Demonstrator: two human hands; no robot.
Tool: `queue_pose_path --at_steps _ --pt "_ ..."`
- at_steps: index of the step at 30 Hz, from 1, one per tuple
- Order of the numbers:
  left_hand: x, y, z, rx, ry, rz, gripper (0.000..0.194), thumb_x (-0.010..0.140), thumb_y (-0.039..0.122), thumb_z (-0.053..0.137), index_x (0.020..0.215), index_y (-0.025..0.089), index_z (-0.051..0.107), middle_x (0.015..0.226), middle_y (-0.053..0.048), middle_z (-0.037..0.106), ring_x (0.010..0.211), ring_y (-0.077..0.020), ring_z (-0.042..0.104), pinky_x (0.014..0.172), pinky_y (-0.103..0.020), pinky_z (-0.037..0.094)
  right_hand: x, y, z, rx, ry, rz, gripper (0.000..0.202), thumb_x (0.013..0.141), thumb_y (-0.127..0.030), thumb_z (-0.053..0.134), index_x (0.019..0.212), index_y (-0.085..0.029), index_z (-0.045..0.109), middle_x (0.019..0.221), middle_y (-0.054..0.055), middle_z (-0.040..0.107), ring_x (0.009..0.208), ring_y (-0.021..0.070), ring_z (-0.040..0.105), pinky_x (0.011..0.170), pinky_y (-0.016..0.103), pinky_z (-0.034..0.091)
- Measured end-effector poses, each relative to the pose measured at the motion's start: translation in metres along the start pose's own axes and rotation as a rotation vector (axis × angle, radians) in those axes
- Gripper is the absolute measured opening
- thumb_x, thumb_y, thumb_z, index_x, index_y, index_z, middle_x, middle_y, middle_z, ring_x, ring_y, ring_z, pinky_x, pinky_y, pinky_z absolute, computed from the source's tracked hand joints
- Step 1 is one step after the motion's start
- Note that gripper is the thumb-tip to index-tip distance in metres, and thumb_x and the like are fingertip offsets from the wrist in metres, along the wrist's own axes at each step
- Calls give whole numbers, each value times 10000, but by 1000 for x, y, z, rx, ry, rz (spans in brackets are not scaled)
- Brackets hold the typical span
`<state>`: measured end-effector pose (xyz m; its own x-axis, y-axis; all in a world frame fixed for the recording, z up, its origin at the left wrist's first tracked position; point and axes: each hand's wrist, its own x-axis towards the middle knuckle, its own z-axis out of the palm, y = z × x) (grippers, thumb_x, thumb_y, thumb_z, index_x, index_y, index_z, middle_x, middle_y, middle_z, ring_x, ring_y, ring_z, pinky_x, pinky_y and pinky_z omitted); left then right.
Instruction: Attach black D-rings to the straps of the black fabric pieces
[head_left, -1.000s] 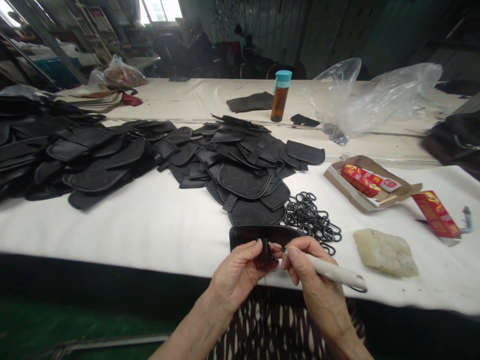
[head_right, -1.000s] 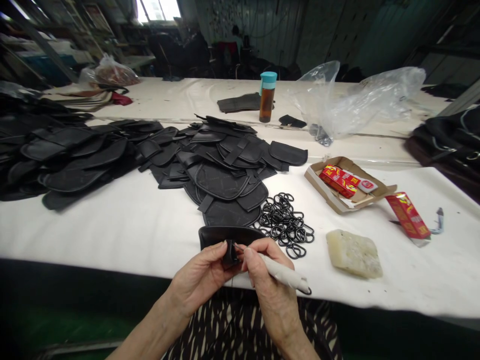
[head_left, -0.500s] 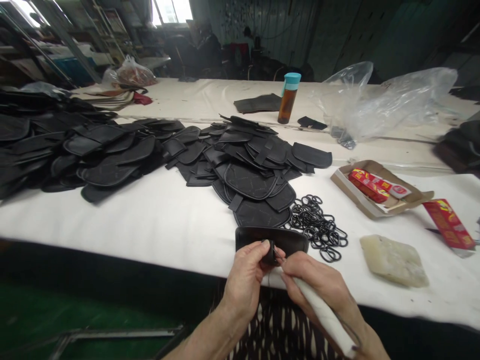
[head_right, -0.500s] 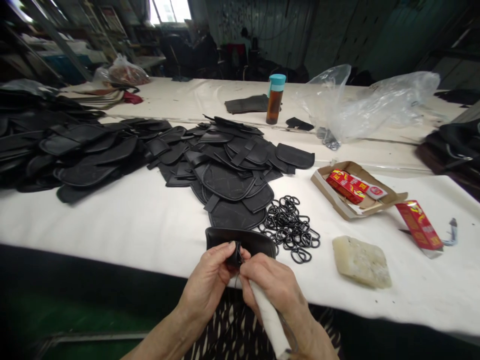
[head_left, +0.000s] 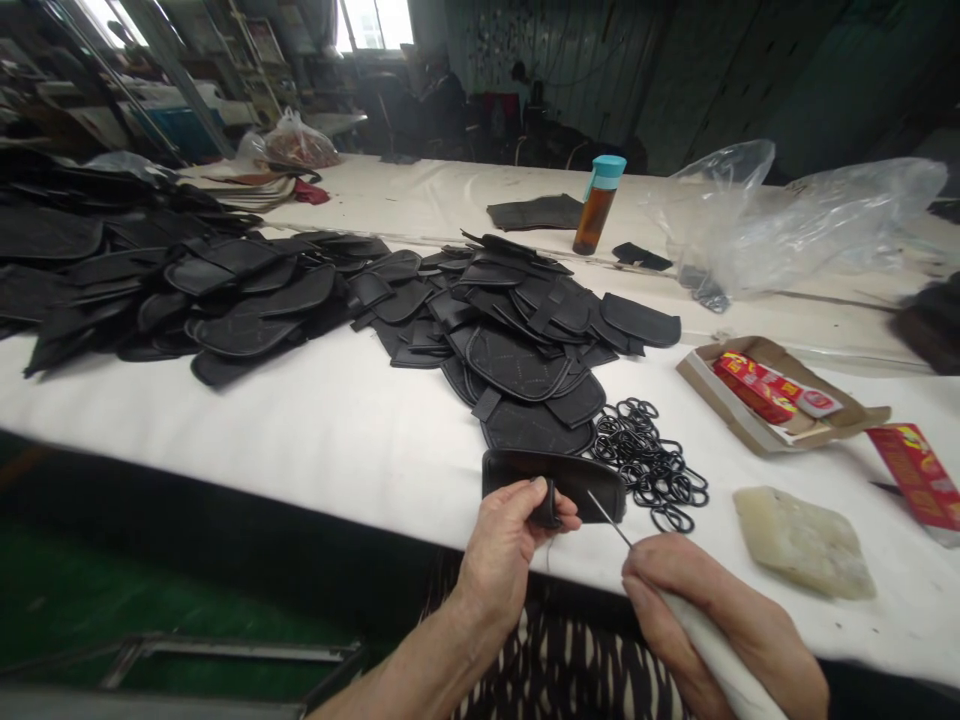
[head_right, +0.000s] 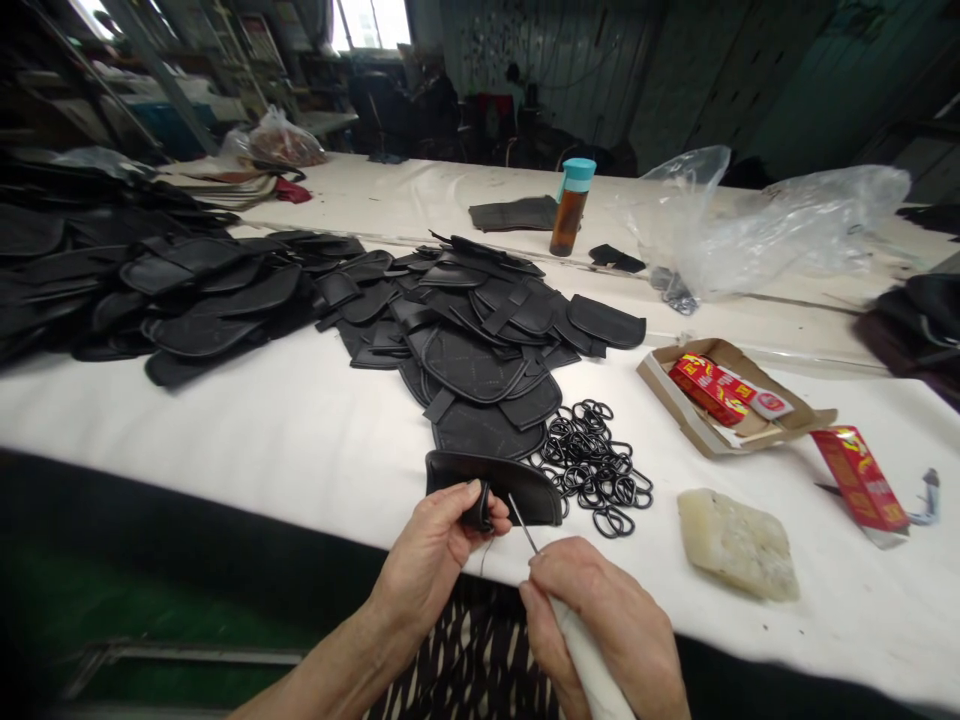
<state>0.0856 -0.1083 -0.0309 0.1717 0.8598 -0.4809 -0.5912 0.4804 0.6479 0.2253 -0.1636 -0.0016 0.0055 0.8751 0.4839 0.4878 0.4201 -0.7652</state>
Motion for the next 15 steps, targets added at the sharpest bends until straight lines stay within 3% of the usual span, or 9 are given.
queue_pose_path --at_steps 8,12,15 --pt "-1 1 1 -1 10 3 186 709 263 674 636 95 643 646 -60 645 603 -139 585 674 -282 471 -3 3 -6 1 -11 18 94 782 -150 618 816 -234 591 704 7 634 600 136 620 560 184 512" --pt "1 0 0 -20 16 -6 175 700 251 672 625 95 646 628 -52 639 590 -135 583 643 -266 479 -5 7 -17 22 -4 88 28 755 -226 665 738 -222 643 667 20 655 555 153 640 511 180 528" --pt "2 1 0 -37 17 -19 167 732 227 637 631 94 648 628 -52 642 581 -133 592 646 -263 490 -5 4 -25 58 43 177 132 723 -329 705 680 -209 670 638 34 662 515 170 634 478 200 530"
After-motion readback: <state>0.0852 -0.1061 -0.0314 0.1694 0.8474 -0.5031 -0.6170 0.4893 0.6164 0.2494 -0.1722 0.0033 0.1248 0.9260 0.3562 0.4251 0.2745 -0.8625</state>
